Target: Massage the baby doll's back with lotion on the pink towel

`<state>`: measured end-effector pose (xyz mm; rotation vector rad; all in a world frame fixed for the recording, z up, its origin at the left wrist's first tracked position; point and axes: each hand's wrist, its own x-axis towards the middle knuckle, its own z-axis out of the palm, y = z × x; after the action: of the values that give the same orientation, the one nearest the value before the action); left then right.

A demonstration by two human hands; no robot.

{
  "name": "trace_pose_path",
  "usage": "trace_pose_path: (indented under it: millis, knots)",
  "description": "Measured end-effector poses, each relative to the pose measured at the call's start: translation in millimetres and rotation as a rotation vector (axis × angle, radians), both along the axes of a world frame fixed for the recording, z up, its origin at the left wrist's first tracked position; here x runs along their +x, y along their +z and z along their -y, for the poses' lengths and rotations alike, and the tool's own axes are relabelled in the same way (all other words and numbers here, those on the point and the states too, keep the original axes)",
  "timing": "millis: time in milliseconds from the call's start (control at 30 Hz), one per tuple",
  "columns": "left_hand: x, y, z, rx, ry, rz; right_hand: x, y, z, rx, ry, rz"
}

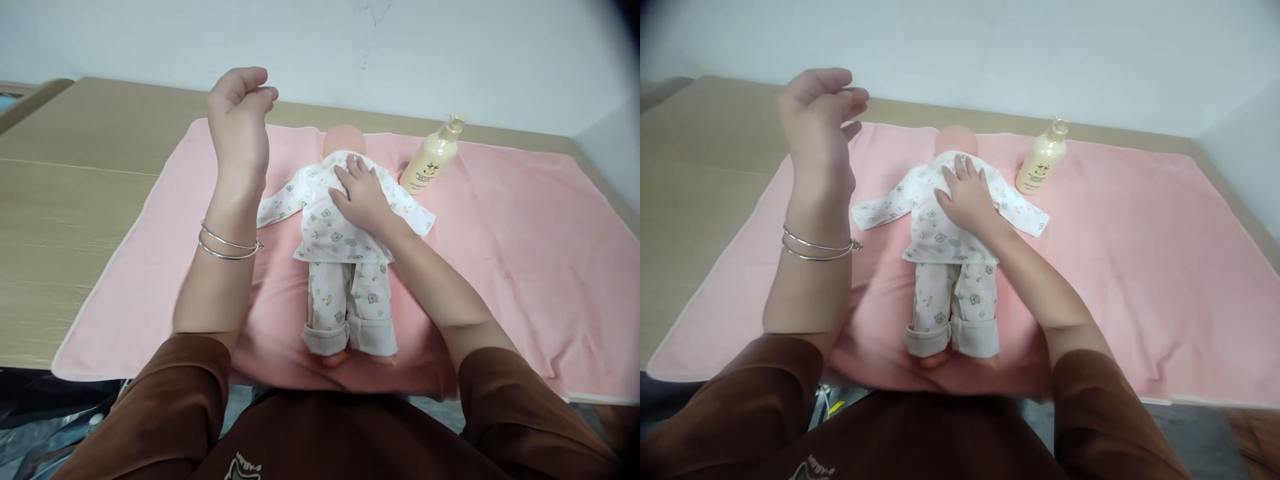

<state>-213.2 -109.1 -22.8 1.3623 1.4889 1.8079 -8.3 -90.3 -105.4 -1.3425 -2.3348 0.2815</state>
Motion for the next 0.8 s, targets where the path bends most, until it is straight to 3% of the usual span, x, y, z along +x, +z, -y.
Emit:
trace_pose_path:
  millis: [200,333,467,600,800]
  knots:
    - [7,4.7,13,-0.028,-0.066,-0.057,1,7.3,3,0.054,-0.014,-0.092]
    - [16,7.5,21,-0.09,-0.085,-0.148,2,1.6,1,0.033,0.042,0.021]
    - [26,7.4,25,-0.064,-0.151,-0.048,3,4.8,1,0.102,0.076,0.002]
    - [32,-2.7,21,-0.023,-0.232,0.026,-6,10.1,17,0.147,-0.023,0.031]
    - [40,-20.6,14,0.03,-0.289,0.025,-16,11.0,28,0.064,0.039,0.148]
